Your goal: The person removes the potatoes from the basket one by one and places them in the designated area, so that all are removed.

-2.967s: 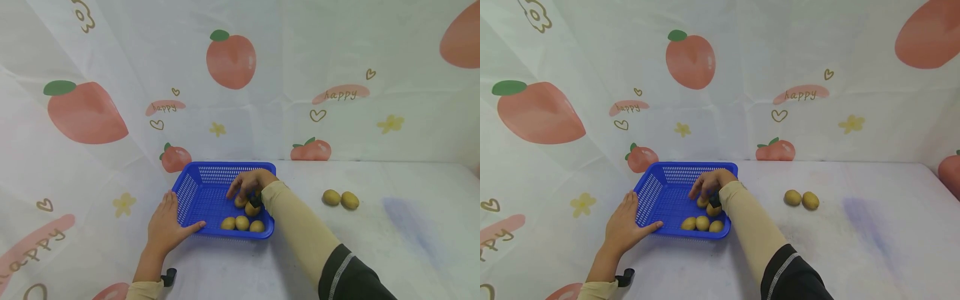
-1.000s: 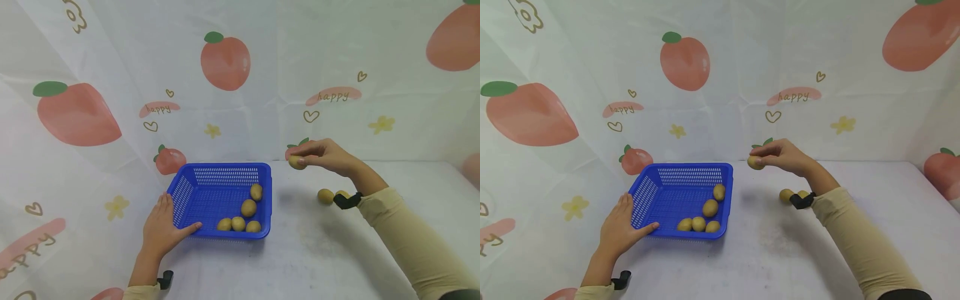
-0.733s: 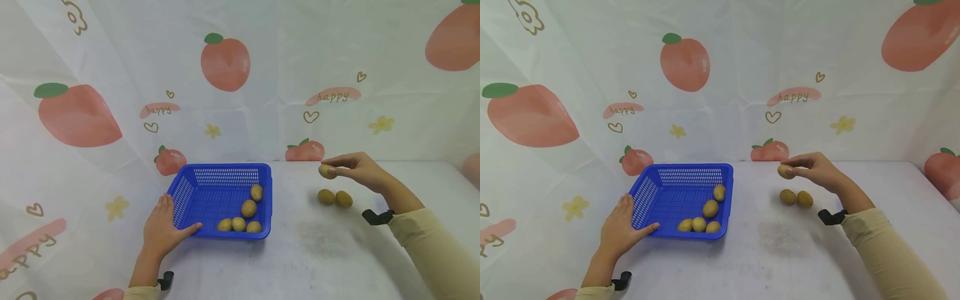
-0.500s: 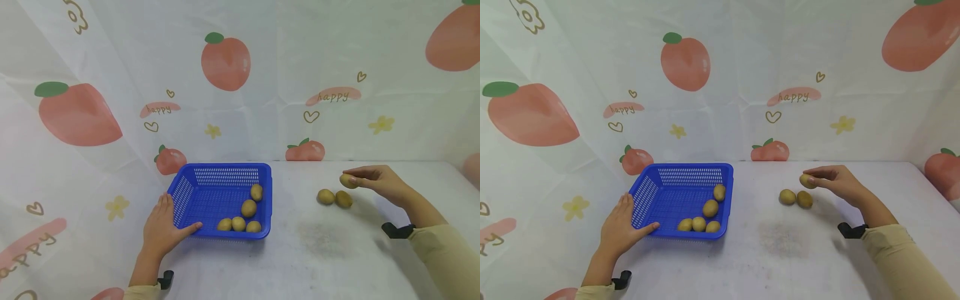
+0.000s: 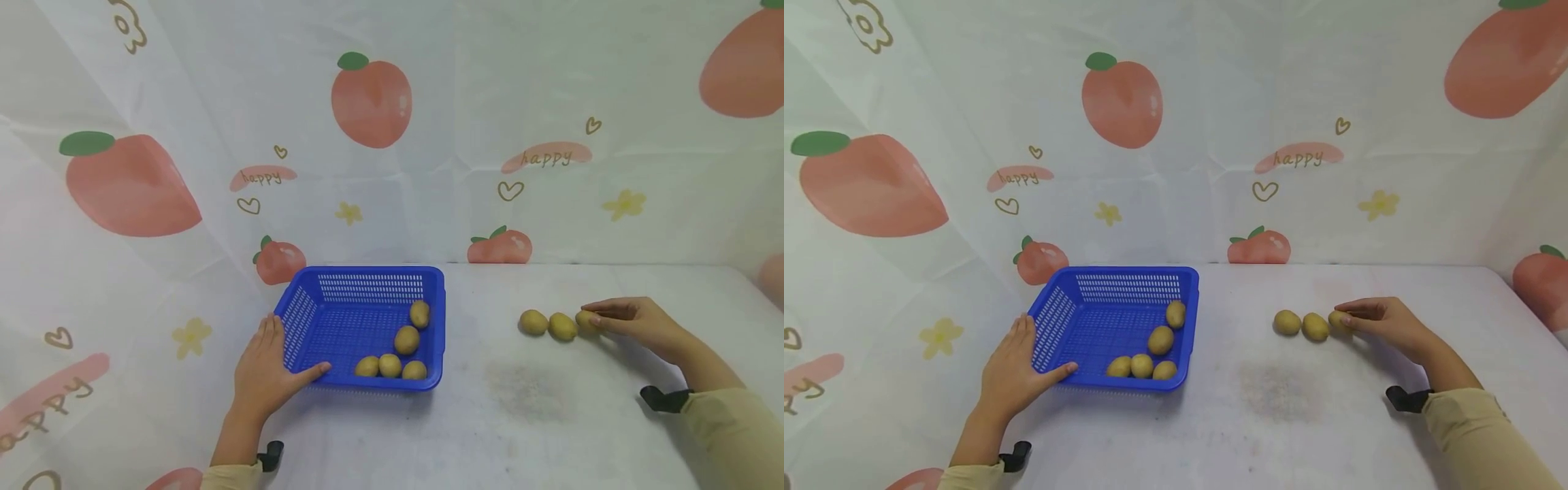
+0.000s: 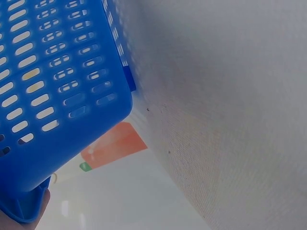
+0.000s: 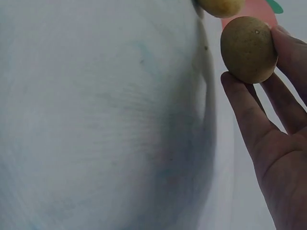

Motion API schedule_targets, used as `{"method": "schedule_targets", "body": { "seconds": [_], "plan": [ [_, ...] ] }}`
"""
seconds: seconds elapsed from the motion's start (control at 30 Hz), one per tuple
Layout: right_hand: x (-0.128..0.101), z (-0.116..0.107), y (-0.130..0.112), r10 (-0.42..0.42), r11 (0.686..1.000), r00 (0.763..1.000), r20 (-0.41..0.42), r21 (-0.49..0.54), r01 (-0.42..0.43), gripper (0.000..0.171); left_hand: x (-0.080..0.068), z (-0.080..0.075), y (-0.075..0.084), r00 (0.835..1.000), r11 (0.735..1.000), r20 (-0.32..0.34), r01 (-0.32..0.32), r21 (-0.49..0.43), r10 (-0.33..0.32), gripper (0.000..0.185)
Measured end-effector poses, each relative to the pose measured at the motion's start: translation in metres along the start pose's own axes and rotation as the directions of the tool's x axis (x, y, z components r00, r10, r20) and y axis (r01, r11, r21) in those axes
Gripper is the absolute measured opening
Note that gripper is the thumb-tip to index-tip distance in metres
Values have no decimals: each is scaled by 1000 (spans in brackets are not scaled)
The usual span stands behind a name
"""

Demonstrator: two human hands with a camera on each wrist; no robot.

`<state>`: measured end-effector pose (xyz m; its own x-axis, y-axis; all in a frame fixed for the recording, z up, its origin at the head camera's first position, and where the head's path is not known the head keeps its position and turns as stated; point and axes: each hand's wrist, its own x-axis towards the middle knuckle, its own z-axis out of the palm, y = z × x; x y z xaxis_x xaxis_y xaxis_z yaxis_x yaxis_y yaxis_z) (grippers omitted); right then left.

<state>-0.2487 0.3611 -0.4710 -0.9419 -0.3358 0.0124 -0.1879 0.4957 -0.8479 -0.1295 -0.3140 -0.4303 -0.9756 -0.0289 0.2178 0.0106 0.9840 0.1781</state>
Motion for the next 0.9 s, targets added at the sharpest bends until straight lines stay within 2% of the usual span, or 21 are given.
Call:
{"method": "schedule_targets", "body": {
  "seconds": [0.17,0.63,0.9],
  "plan": [
    [0,2,6,8,1000,1000,5,-7,-8,43,1,1,0,1000,1000,-8,-4,-3,4,142],
    [-1,-3,1,40,993,999,12,-115,-38,46,-2,6,-3,1000,1000,-24,-1,-1,1,143],
    [7,-15,-24,-14,992,999,-29,-125,10,46,-1,5,-3,1000,1000,-20,-2,-8,2,142]
  ]
}}
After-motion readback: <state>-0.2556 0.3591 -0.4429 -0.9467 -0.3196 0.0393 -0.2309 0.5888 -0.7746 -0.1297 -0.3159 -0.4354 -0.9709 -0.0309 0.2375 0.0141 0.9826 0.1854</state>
